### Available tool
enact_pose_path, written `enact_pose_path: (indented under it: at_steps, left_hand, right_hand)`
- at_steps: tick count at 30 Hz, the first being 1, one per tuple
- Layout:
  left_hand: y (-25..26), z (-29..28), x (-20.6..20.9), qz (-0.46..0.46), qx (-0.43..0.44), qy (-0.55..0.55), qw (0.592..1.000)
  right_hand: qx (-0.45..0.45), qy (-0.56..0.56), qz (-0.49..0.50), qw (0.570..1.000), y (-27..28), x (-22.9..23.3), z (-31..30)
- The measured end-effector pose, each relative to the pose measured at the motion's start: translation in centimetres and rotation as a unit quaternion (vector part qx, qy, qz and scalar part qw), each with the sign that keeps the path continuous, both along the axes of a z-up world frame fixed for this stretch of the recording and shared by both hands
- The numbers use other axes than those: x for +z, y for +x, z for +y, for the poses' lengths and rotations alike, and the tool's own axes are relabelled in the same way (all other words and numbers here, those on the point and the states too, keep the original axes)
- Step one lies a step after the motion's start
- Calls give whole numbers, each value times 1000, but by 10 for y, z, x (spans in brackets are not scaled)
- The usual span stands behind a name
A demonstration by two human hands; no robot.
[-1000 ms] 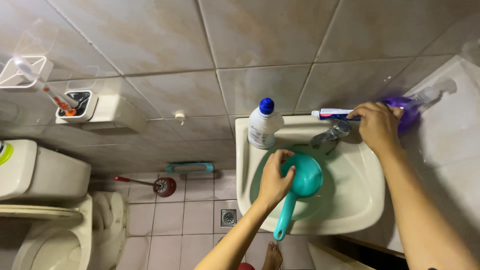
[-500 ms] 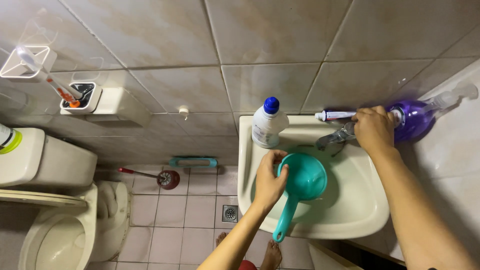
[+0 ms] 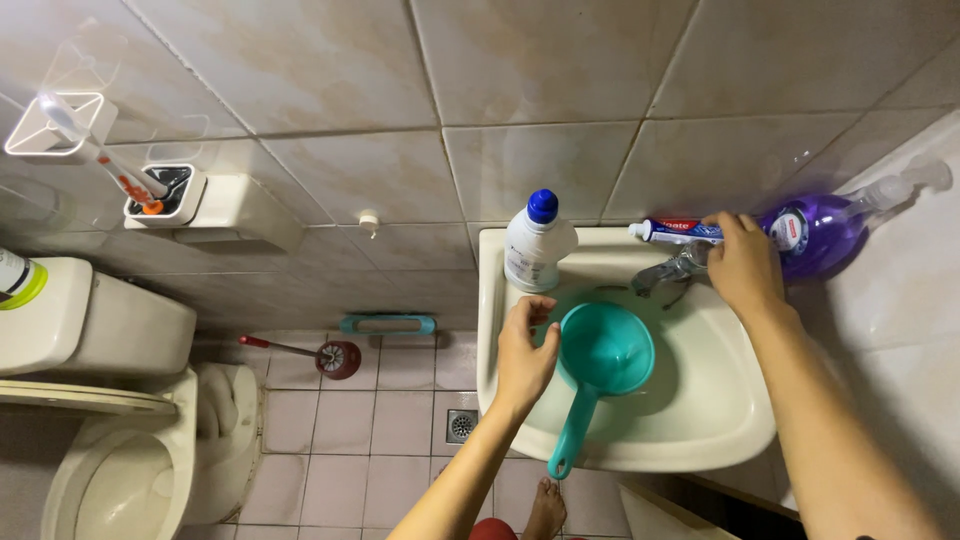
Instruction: Applying cleaning solution and scrubbing a bathroom floor with a handheld brush.
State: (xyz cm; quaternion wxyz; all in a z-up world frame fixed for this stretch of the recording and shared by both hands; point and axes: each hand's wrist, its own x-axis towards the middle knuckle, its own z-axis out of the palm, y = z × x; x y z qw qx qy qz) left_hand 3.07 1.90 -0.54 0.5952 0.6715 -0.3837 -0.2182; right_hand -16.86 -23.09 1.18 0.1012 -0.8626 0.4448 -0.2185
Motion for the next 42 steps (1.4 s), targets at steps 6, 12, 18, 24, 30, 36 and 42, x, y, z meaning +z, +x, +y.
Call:
enact_pose_path:
  at_steps: [6,12,18,24,30,36,42]
  left_hand:
    - [15,2,-12,35,33,20,999]
    - [40,-22,9,-100,119,-21,988]
    - [57,-56,48,-173,57,-100,978]
    - [56,-66,47,-177,71,-51,980]
    - [63,-62,46,-162,51,-74,983]
    - [59,-41,65,-196,18,-59,979]
    - [55,-10,81,-131,-47,-95,986]
  right_hand:
    - [24,-90,-157,983,22,20,47]
    - [109,32,-268,957,75,66,101]
    - [175,12,-251,952,130,121,117]
    - [162,-33,-199,966,155,123,112]
    - [228,-29,-194,954,149,125,110]
    - [288,-20,-202,936,138,147,119]
    - [355,83,-149,919,127,179,133]
